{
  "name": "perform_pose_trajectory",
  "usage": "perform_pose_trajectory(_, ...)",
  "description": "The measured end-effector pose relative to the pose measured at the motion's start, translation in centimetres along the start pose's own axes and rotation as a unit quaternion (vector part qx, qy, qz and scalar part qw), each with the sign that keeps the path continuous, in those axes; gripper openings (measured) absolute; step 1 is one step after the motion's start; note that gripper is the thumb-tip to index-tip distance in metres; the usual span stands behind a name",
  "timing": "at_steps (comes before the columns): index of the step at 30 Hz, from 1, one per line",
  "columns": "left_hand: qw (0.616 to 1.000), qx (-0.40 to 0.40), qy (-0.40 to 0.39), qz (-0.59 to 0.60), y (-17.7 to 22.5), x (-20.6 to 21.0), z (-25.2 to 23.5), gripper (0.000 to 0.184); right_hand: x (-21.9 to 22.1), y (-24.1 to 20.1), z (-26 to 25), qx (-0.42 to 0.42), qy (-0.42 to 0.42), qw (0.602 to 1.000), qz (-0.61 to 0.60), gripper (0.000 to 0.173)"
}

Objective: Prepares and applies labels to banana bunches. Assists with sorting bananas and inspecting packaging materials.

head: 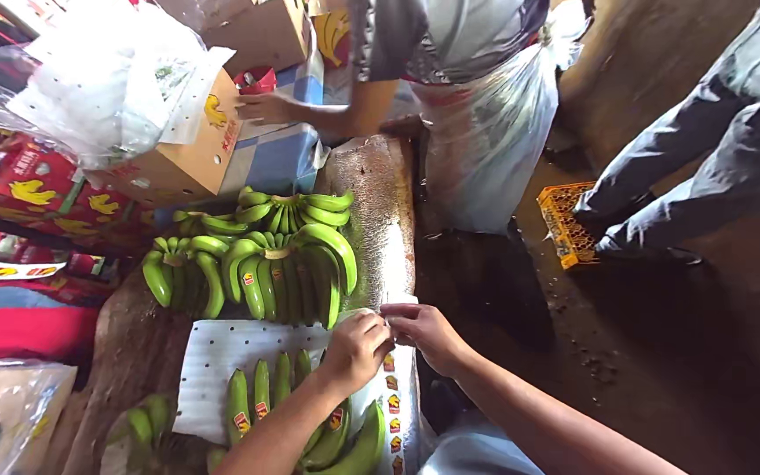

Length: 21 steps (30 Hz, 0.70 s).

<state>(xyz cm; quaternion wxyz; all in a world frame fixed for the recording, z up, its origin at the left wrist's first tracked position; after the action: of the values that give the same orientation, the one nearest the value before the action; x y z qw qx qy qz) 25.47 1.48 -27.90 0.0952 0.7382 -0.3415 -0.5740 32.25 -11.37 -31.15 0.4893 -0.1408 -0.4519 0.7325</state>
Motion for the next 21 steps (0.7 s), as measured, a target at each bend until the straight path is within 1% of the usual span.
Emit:
perform_pose_trajectory(2,0.996,0.056,0.048,-0.049,0.0,0.3,0.8,0.012,0.2,0.4,0.1,0.019,0.002,0.999,-0.028,0.024)
perform_pose_trajectory(4,0.99,0.091,0.082,-0.07,0.1,0.4,1.5,0.013,0.3,0.7,0.3,0.052,0.004,0.996,-0.066,0.025)
perform_pose_trajectory(6,0.989,0.098,0.104,-0.045,0.0,0.5,2.1,0.013,0.3,1.4,0.3,0.083,0.008,0.991,-0.103,0.026)
perform_pose_trajectory(7,0.991,0.08,0.107,-0.011,-0.1,0.5,2.3,0.014,0.2,1.7,0.2,0.094,0.012,0.989,-0.115,0.027)
perform_pose_trajectory(8,0.993,0.045,0.103,0.04,-0.4,0.3,2.4,0.014,0.0,2.0,0.1,0.099,0.022,0.987,-0.121,0.029)
perform_pose_trajectory(9,0.99,-0.009,0.096,0.108,-0.9,-0.1,2.4,0.012,-0.3,2.3,-0.2,0.097,0.038,0.987,-0.121,0.03)
perform_pose_trajectory(11,0.958,-0.157,0.09,0.224,-3.0,-1.6,1.9,0.012,-1.2,2.9,-0.9,0.072,0.071,0.989,-0.11,0.035)
perform_pose_trajectory(12,0.937,-0.232,0.096,0.242,-4.7,-2.5,1.6,0.016,-1.7,3.1,-1.1,0.058,0.08,0.99,-0.101,0.037)
perform_pose_trajectory(13,0.923,-0.292,0.102,0.228,-6.9,-3.4,1.4,0.019,-2.0,3.1,-1.3,0.05,0.083,0.991,-0.091,0.037)
perform_pose_trajectory(14,0.918,-0.334,0.093,0.193,-9.2,-4.2,1.2,0.022,-2.2,2.9,-1.3,0.047,0.083,0.992,-0.083,0.033)
perform_pose_trajectory(15,0.919,-0.358,0.069,0.152,-11.4,-4.8,1.0,0.024,-2.2,2.8,-1.2,0.048,0.079,0.993,-0.079,0.029)
perform_pose_trajectory(17,0.924,-0.372,0.019,0.087,-14.7,-5.1,0.4,0.026,-2.0,2.6,-0.9,0.046,0.064,0.994,-0.072,0.022)
perform_pose_trajectory(19,0.927,-0.372,-0.012,0.052,-16.5,-4.5,-0.5,0.027,-1.9,2.6,-0.6,0.038,0.047,0.997,-0.057,0.019)
perform_pose_trajectory(21,0.922,-0.385,-0.027,0.018,-17.4,-3.5,-1.6,0.033,-1.9,2.6,-0.5,0.025,0.035,0.998,-0.036,0.022)
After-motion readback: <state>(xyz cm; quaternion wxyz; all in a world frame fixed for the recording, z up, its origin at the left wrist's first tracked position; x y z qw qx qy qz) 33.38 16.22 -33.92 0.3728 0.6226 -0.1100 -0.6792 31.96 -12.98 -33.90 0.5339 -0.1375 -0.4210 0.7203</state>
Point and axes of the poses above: each hand's wrist, its own z-axis away from the middle knuckle, its own x-axis out of the palm, y = z × x, the point moved 4 cm from there along -z, towards the middle knuckle, and after that the axes turned 5 degrees about z, right-handed, at the moved point
